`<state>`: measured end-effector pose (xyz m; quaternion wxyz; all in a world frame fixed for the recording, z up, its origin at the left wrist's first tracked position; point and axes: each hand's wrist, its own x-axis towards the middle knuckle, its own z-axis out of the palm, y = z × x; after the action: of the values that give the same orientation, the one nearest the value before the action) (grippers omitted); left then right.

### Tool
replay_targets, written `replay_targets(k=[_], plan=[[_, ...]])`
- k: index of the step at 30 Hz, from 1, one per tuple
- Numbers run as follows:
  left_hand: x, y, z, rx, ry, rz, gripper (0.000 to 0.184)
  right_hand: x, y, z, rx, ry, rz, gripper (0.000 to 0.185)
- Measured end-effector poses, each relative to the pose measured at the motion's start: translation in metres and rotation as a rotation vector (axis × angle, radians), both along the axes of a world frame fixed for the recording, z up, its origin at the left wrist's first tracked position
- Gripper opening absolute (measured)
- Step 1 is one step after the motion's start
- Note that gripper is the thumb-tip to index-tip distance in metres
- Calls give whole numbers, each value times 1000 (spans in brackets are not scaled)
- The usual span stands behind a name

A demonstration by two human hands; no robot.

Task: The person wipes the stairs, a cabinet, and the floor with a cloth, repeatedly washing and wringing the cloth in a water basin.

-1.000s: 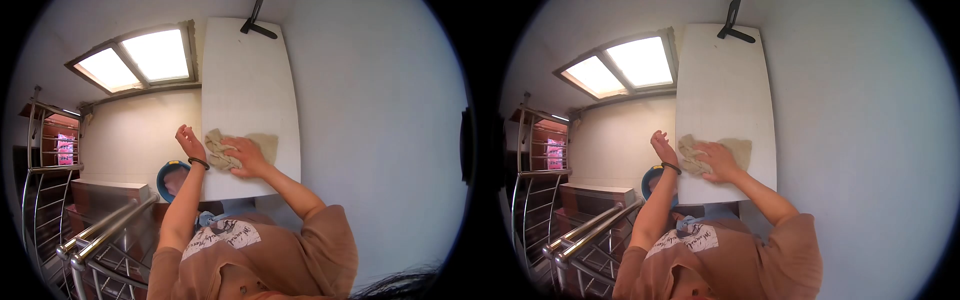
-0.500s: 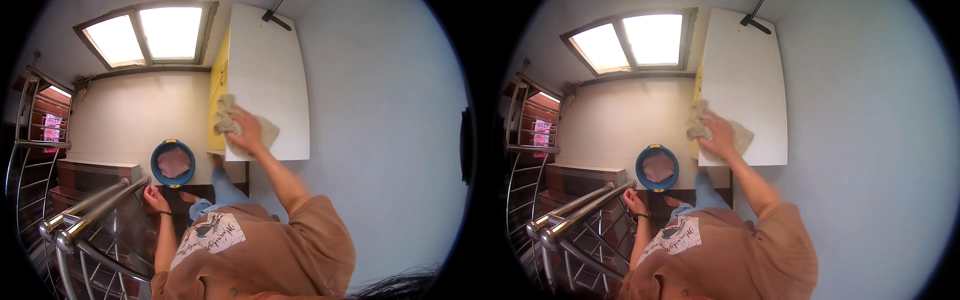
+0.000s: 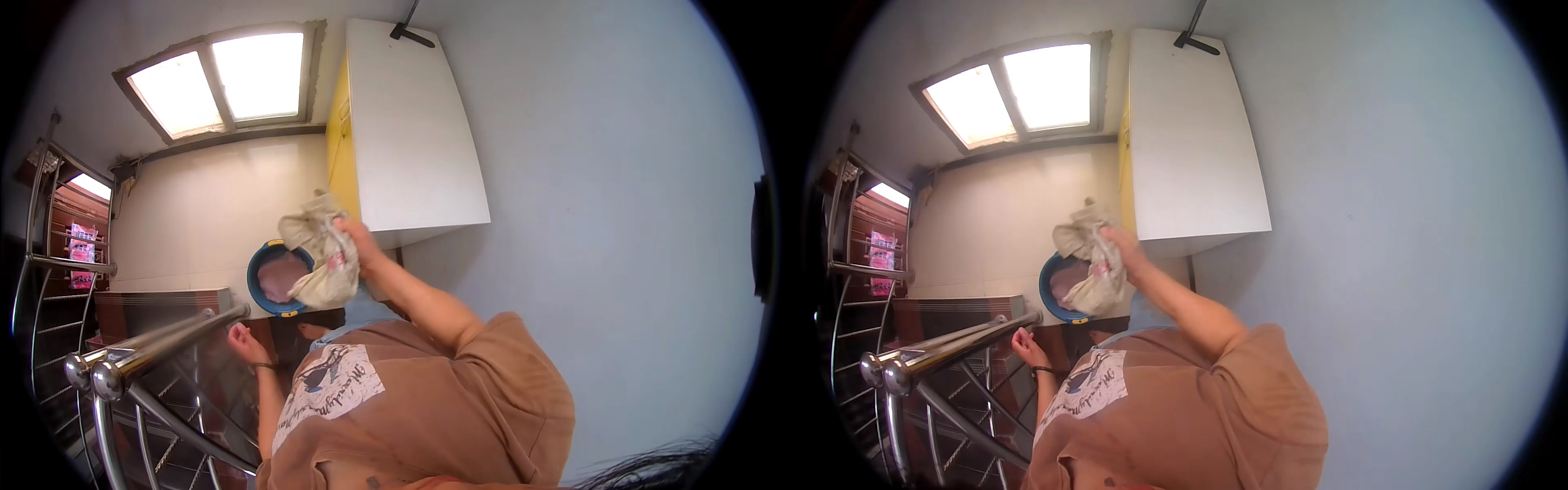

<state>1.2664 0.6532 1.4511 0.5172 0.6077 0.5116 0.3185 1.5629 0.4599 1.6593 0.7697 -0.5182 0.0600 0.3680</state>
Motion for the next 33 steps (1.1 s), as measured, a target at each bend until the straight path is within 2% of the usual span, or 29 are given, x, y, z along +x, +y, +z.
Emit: replay_targets(k=[2, 3, 4, 5, 6, 7, 8, 12, 17, 21, 23, 26, 29, 31, 33], plan=[[-14, 1, -10, 11, 6, 18, 33, 30, -31, 30, 88, -15, -107, 38], [-20, -1, -10, 11, 26, 26, 34, 50, -55, 38, 68, -28, -186, 33], [-26, -5, -8, 12, 48, 36, 35, 66, -73, 63, -73, -112, -313, 29], [-31, -7, -8, 12, 71, 47, 35, 99, -115, 46, -57, -212, -291, 34], [-36, -9, -11, -5, 91, 80, 38, 135, -156, 25, -150, -432, -350, 33], [-42, -12, -15, -10, 115, 87, 39, 143, -182, 42, -275, -462, -399, 33], [-47, -14, -19, -15, 140, 95, 40, 162, -216, 33, -451, -585, -464, 35], [-49, -26, -21, -18, 161, 123, 41, 178, -259, -51, -1019, -951, -871, 44], [-36, -36, -8, -58, 177, 98, 39, 94, -163, -40, -890, -1011, -543, 48], [-27, -39, -20, -94, 91, 13, 36, 45, -75, -49, -773, -1147, -233, 52], [-22, -37, -15, -106, 43, 0, 34, 23, -28, -32, -517, -1012, -44, 52], [-25, -30, 3, -95, -12, 8, 31, -9, 11, -29, -374, -848, 29, 50], [-48, -23, 10, -91, -29, 58, 28, -16, 11, -40, -321, -701, 175, 45], [-77, -23, 0, -119, -7, 127, 25, -22, 7, -46, -299, -539, 144, 38], [-108, -24, -16, -170, 0, 170, 24, -26, -3, -66, -251, -266, 114, 37]])
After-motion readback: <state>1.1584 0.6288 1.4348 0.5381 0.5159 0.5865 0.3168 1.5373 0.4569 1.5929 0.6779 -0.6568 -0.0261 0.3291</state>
